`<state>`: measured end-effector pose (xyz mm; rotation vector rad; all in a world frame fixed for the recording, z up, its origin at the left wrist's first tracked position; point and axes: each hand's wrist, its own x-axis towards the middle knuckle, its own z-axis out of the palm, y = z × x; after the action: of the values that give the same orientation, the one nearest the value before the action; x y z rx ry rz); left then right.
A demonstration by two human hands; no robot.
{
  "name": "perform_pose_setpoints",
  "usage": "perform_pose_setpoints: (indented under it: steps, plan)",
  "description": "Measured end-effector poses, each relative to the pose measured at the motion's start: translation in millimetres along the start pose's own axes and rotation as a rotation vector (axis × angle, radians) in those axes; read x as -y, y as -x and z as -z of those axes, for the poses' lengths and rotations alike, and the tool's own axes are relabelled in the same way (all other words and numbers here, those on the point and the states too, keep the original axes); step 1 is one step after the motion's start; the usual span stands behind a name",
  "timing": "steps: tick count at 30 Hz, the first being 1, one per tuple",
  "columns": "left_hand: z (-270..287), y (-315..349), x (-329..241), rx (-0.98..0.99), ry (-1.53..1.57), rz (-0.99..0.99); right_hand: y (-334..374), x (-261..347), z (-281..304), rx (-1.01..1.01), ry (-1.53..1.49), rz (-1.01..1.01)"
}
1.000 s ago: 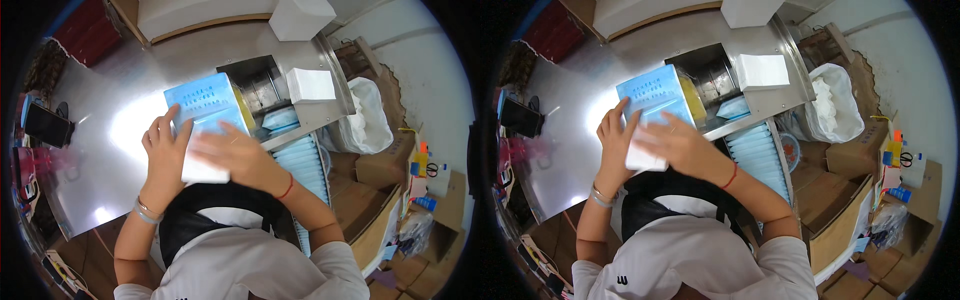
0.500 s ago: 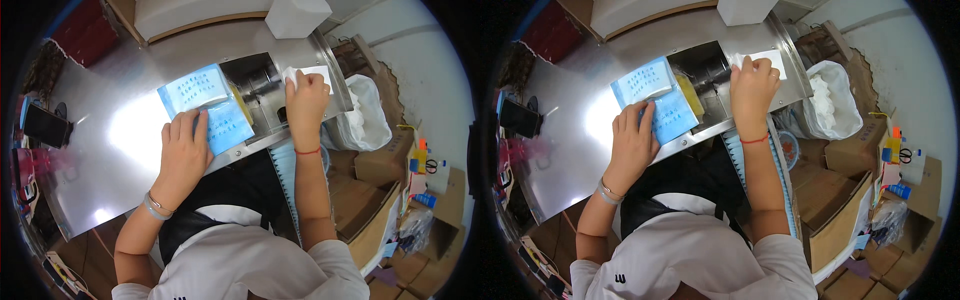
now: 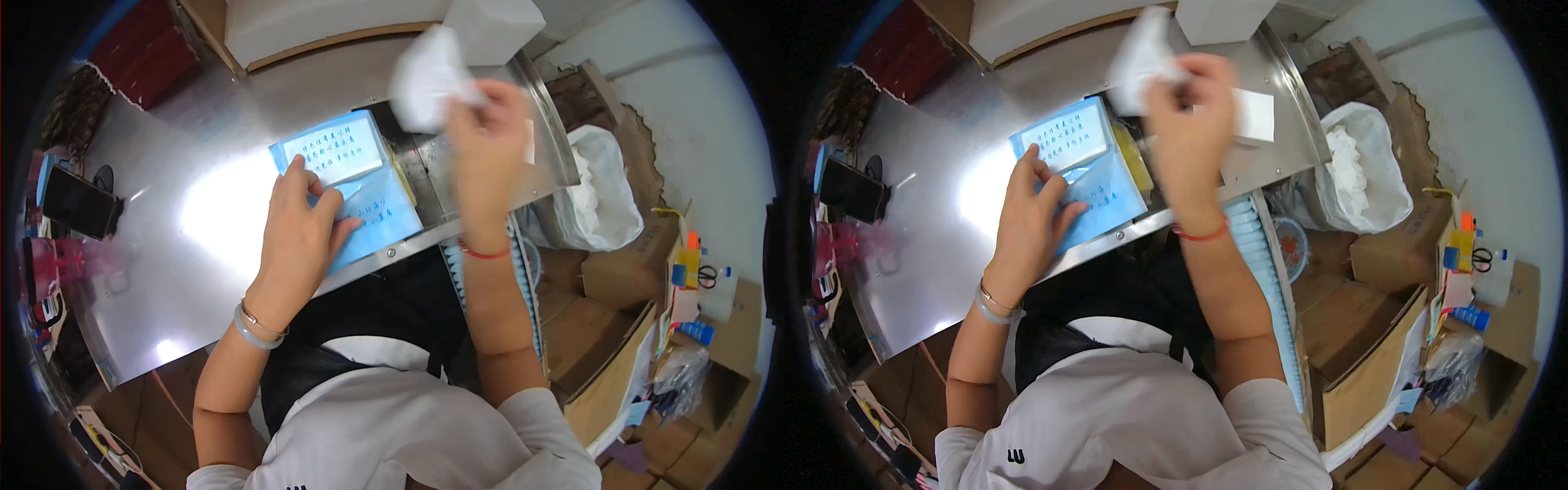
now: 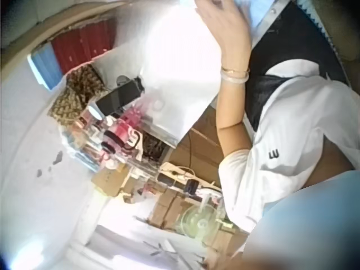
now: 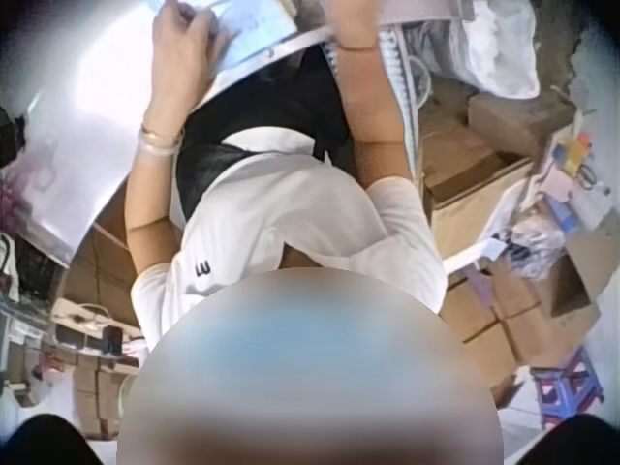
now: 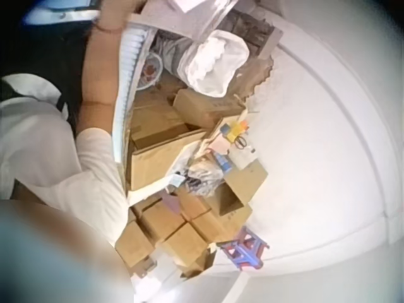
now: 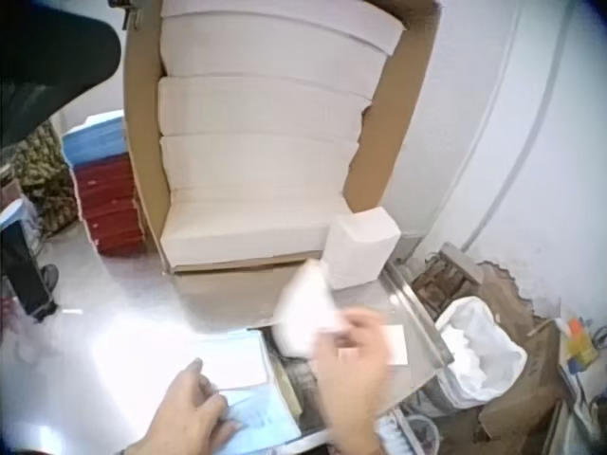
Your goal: Feeding small white paper cards one by one into a machine slit on a workstation.
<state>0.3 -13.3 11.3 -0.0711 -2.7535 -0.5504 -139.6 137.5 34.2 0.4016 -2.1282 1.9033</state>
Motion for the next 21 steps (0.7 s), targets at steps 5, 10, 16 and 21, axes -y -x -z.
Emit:
perform_pose_setpoints:
  steps: [5, 10, 16, 21]
  plan:
    - [8, 3, 1, 0.101, 0.163, 0.25, 36, -14, -42, 0.664, 0.532, 0.068]
    - [6, 5, 7, 0.031, 0.052, 0.039, 26, -26, -8, 1.069, 0.641, 0.508]
    - [-11, -39, -12, -0.155, -0.182, -0.08, -3, -45, 27, -0.027, 0.971, 0.506]
    - [-60, -93, -53, 0.388, -0.393, -0.11, 3, -65, 39, 0.032, 1.112, 0.446]
